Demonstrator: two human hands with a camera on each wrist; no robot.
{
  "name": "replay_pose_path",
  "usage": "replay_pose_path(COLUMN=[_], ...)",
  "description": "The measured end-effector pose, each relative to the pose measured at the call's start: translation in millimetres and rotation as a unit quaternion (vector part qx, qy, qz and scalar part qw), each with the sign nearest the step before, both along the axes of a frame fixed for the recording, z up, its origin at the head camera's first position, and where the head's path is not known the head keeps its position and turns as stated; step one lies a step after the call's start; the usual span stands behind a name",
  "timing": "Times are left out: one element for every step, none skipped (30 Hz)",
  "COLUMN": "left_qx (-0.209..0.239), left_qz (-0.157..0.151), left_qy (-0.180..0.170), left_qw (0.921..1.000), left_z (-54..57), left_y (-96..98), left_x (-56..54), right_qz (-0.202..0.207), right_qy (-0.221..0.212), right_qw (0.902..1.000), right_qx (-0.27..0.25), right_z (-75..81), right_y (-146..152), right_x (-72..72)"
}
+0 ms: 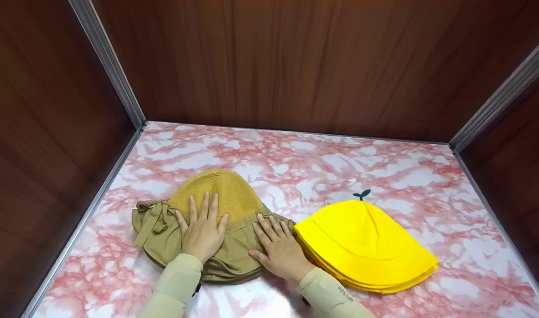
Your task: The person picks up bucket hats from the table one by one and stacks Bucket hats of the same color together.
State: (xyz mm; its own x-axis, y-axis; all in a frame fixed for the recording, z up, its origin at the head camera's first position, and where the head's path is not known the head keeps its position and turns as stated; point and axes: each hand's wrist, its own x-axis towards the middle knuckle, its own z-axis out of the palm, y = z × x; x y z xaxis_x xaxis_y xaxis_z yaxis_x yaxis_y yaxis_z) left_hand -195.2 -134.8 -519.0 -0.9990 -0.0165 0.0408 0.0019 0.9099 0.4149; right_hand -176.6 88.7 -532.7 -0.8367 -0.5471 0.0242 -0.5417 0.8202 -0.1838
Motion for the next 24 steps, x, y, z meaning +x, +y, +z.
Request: replay_pose_path(left_qx=[0.0,0.0,0.0,0.0,0.0,0.0,0.0,0.001,0.001,0.0,0.0,-0.001,-0.001,-0.001,-0.001,-0.001,-0.002,-0.002,-0.002,-0.003,-0.002,-0.002,-0.001,-0.001], left_qz=[0.0,0.0,0.0,0.0,0.001,0.002,0.002,0.002,0.002,0.001,0.001,0.0,0.0,-0.001,-0.001,-0.001,-0.001,0.0,0.0,0.001,0.001,0.002,0.002,0.003], left_qy=[0.0,-0.001,0.001,0.002,0.002,0.003,0.005,0.007,0.008,0.007,0.006,0.003,0.001,-0.002,-0.005,-0.008,-0.008,-0.008,-0.006,-0.004,0.0,0.004,0.007,0.009], left_qw=[1.0,1.0,1.0,1.0,1.0,1.0,1.0,1.0,1.0,1.0,1.0,1.0,1.0,1.0,1.0,1.0,1.0,1.0,1.0,1.0,1.0,1.0,1.0,1.0], left_z=[-0.2,-0.5,-0.3,-0.2,-0.2,-0.1,-0.1,-0.1,-0.1,-0.2,-0.1,0.2,0.3,0.6,0.9,1.2,1.4,1.3,1.1,0.9,0.6,0.3,0.0,-0.3], left_y=[0.0,-0.1,0.0,0.2,0.3,0.6,0.7,0.9,1.1,1.1,0.9,0.9,0.6,0.5,0.3,0.1,0.0,0.0,-0.1,0.0,0.1,0.3,0.4,0.4], left_x=[0.2,0.4,0.3,0.2,0.1,0.2,0.4,0.5,0.5,0.6,0.7,0.9,0.9,1.0,1.0,1.1,1.1,1.0,0.9,0.8,0.6,0.4,0.3,0.1], right_qz=[0.001,0.002,0.002,0.002,0.003,0.003,0.003,0.003,0.003,0.003,0.003,0.003,0.004,0.004,0.004,0.004,0.004,0.003,0.004,0.004,0.004,0.004,0.004,0.004], right_qy=[-0.002,-0.004,-0.004,-0.004,-0.005,-0.005,-0.004,-0.004,-0.004,-0.003,-0.002,-0.001,0.0,-0.001,-0.001,0.0,-0.002,-0.004,-0.004,-0.005,-0.006,-0.006,-0.008,-0.008], right_qw=[1.0,1.0,1.0,1.0,1.0,1.0,0.9999,0.9999,0.9999,0.9999,0.9999,0.9999,0.9999,0.9999,0.9999,0.9999,0.9999,0.9998,0.9998,0.9997,0.9996,0.9996,0.9995,0.9995], right_qx=[-0.001,-0.002,-0.003,-0.004,-0.005,-0.007,-0.009,-0.01,-0.012,-0.012,-0.013,-0.013,-0.014,-0.014,-0.014,-0.015,-0.016,-0.019,-0.022,-0.023,-0.026,-0.029,-0.031,-0.032], right_z=[0.0,0.0,0.2,0.2,0.2,0.0,0.0,0.0,-0.2,-0.5,-0.7,-1.1,-1.4,-1.6,-2.0,-2.1,-2.2,-2.2,-2.2,-2.1,-1.8,-1.4,-1.1,-0.8], right_y=[0.1,0.0,0.2,0.2,0.3,0.3,0.5,0.6,0.8,0.9,0.9,0.9,0.9,0.8,0.7,0.8,0.7,0.7,0.8,0.9,1.0,1.1,1.1,1.1], right_x=[0.0,-0.1,-0.3,-0.6,-0.8,-0.9,-0.9,-0.9,-0.9,-0.8,-0.5,-0.6,-0.6,-0.8,-1.0,-1.0,-1.1,-1.3,-1.4,-1.4,-1.4,-1.4,-1.5,-1.6])
